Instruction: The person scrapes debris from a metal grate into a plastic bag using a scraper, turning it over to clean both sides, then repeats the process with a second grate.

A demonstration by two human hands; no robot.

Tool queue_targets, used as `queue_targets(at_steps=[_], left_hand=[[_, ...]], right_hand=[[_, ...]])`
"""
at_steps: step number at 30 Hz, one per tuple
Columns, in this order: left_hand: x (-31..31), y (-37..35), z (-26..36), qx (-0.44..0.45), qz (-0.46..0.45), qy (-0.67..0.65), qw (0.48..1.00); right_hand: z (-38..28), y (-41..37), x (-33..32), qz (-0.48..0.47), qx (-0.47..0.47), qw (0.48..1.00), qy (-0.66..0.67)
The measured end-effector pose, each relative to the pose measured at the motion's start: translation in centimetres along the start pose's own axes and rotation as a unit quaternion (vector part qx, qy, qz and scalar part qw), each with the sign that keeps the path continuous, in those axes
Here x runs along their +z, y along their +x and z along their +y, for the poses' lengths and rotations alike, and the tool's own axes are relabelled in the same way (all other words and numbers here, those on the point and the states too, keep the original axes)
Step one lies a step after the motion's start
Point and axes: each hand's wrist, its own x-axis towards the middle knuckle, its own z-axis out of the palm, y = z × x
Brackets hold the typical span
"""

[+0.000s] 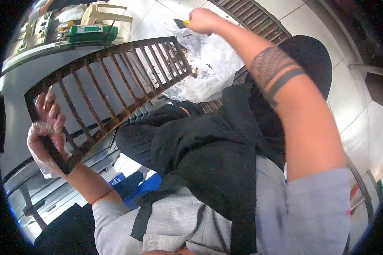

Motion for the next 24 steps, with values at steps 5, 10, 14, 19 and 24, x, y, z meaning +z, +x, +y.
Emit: queue_targets(at_steps=[5, 10, 14, 19, 24], left_hand=[[-2.2, -1.9, 4.0, 0.015, 0.030, -0.081, 0.996], [-0.2, -3.3, 4.2, 0.058, 0.057, -0.045, 0.996], [-0.2, -4.8, 5.5, 0.081, 0.019, 0.054, 0.995], [0.4, -6.7, 5.1, 0.096, 0.023, 0.083, 0.992], [-1.9, -8.7, 7.3, 0.108, -0.014, 0.074, 0.991]], right_hand=[[-3.4, 1.3, 2.5, 0.212, -0.014, 0.973, 0.089], [-3.9, 2.6, 7.2, 0.104, -0.064, 0.991, 0.063], [-5.1, 3.2, 5.3, 0.304, 0.037, 0.912, 0.273], [-4.2, 2.9, 3.0, 0.156, 0.032, 0.965, 0.208], [-4.7, -0.1, 3.3, 0.166, 0.049, 0.960, 0.220]])
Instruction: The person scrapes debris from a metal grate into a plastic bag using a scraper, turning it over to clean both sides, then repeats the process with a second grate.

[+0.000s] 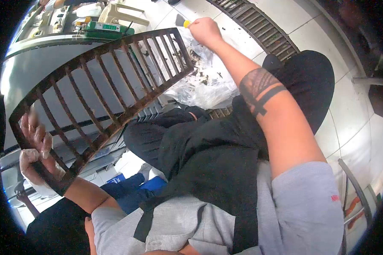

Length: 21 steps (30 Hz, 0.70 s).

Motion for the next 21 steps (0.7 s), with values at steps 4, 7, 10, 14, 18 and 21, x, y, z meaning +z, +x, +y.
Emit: queue_targets(at_steps=[4, 7, 10, 14, 18, 21], left_hand=[[0.3, 0.0, 0.2, 0.001, -0.001, -0.018, 1.000], [0.4, -0.6, 0.6, 0.003, 0.023, -0.022, 1.000], [-0.2, -0.9, 1.6, 0.004, -0.044, -0.068, 0.997], [1.3, -1.3, 2.6, 0.013, 0.052, -0.049, 0.997], [0.3, -1.2, 2.5, 0.009, 0.047, -0.063, 0.997], [0.6, -1.3, 2.7, 0.000, 0.065, -0.032, 0.997]], right_hand=[[-0.7, -1.5, 2.5, 0.015, 0.001, 0.999, 0.030], [-1.4, -2.0, 4.0, 0.019, 0.004, 0.998, 0.066], [-3.2, -3.1, 5.1, 0.078, -0.019, 0.994, 0.073], [-5.0, -4.6, 5.2, 0.121, -0.034, 0.992, 0.020], [-3.3, -4.1, 5.5, 0.102, -0.021, 0.994, 0.043], [-1.5, -3.4, 5.9, 0.067, 0.016, 0.995, 0.065]])
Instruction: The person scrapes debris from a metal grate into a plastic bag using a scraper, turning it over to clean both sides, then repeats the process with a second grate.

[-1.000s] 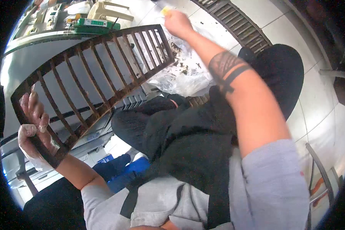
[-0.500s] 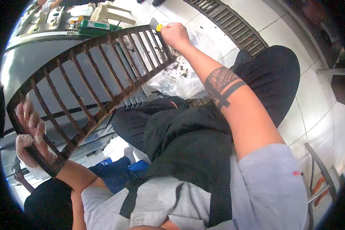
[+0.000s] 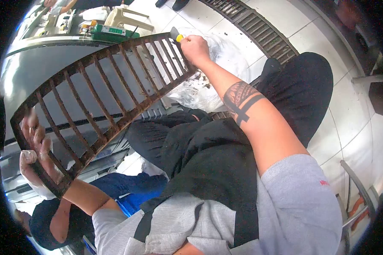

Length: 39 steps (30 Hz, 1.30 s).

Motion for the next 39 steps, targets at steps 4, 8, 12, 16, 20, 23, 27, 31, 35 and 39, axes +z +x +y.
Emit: queue_targets(at_steps=[4, 8, 12, 16, 20, 23, 27, 31, 35, 39], left_hand=[[0.2, -0.2, -0.2, 0.011, -0.008, -0.021, 1.000], [0.7, -0.3, -0.6, 0.014, -0.003, -0.029, 0.999], [0.8, -0.5, -0.3, 0.009, -0.028, -0.027, 0.999], [0.9, -0.2, -0.4, 0.004, -0.020, -0.030, 0.999], [1.9, 0.2, -1.8, -0.011, -0.014, -0.043, 0.999], [2.6, 0.9, -4.9, -0.053, -0.030, -0.083, 0.995], [1.5, 3.6, -12.5, -0.111, -0.054, -0.144, 0.982], [-0.5, 7.6, -22.0, -0.164, -0.051, -0.198, 0.965], [-3.5, 10.9, -29.9, -0.226, 0.013, -0.224, 0.948], [-6.8, 11.0, -35.3, -0.257, 0.071, -0.209, 0.941]], right_hand=[[0.8, -0.5, -0.1, 0.043, 0.016, 0.996, -0.077], [0.4, -2.2, -1.0, 0.048, 0.008, 0.999, -0.020], [0.2, -1.8, -1.1, 0.042, 0.032, 0.999, -0.001], [-0.2, -1.9, -1.5, 0.065, 0.070, 0.994, -0.060], [0.4, -3.1, -2.2, 0.058, 0.108, 0.991, -0.053], [4.6, -3.1, -3.0, 0.061, 0.111, 0.989, -0.081], [10.6, -1.8, -6.0, 0.042, 0.189, 0.972, -0.132], [14.2, -1.1, -8.0, 0.037, 0.205, 0.963, -0.173], [19.1, -0.3, -7.5, -0.019, 0.202, 0.960, -0.194], [20.7, -1.0, -6.9, -0.113, 0.164, 0.949, -0.246]])
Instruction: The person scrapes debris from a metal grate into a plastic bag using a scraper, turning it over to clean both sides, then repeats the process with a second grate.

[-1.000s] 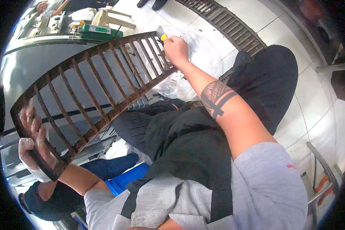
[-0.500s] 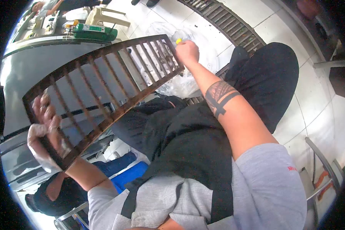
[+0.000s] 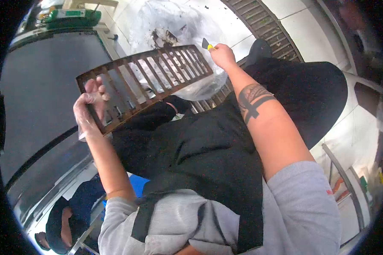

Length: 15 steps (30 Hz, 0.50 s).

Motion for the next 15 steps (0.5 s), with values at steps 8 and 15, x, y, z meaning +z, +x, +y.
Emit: queue_targets(at_steps=[8, 15], left_hand=[[-7.0, 1.8, 0.5, -0.037, 0.103, -0.087, 0.990], [-9.9, 2.1, 0.4, -0.052, 0.092, -0.085, 0.991]], right_hand=[[1.4, 2.8, 6.7, 0.041, -0.119, 0.991, -0.039], [-1.1, 7.6, 8.8, 0.008, -0.093, 0.989, -0.117]])
